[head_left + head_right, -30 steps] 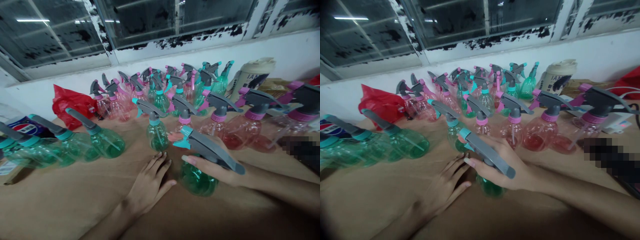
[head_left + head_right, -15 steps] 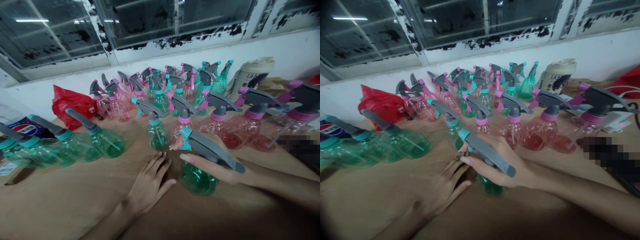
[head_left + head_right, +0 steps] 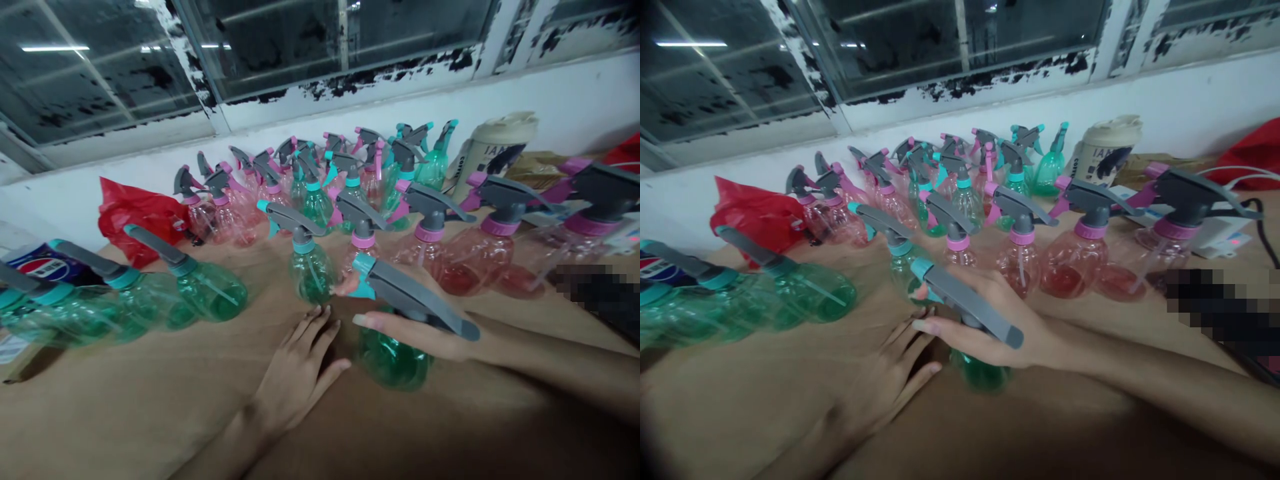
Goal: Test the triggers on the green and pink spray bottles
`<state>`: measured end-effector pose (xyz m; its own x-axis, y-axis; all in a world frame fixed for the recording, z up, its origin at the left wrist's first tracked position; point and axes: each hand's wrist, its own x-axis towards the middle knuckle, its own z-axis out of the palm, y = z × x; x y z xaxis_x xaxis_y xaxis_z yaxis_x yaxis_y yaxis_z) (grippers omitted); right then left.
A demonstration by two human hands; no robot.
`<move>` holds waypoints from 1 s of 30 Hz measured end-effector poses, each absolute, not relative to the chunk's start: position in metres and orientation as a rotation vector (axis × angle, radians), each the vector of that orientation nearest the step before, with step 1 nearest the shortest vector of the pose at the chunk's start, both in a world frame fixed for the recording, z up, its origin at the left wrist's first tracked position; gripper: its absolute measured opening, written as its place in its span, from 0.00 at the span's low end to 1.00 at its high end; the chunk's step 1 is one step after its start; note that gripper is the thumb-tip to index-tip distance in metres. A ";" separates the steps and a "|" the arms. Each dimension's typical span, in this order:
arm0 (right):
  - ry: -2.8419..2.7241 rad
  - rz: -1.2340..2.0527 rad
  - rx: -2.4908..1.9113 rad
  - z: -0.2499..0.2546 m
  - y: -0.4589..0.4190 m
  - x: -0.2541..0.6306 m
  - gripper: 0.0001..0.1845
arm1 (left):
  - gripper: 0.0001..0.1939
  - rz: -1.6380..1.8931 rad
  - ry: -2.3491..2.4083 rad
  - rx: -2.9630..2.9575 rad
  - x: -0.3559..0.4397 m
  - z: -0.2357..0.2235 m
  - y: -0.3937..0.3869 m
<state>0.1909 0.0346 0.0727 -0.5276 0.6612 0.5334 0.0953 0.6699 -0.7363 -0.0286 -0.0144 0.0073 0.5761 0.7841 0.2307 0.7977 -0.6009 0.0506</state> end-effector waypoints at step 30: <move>-1.949 0.849 -0.630 0.070 0.031 0.191 0.12 | 0.23 -0.338 -1.406 -2.762 -0.027 0.007 -0.014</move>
<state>0.1909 0.0310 0.0699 -0.4728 0.7059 0.5274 0.0946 0.6358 -0.7661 -0.0273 -0.0141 0.0066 0.5701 0.7962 0.2027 0.8014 -0.5933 0.0764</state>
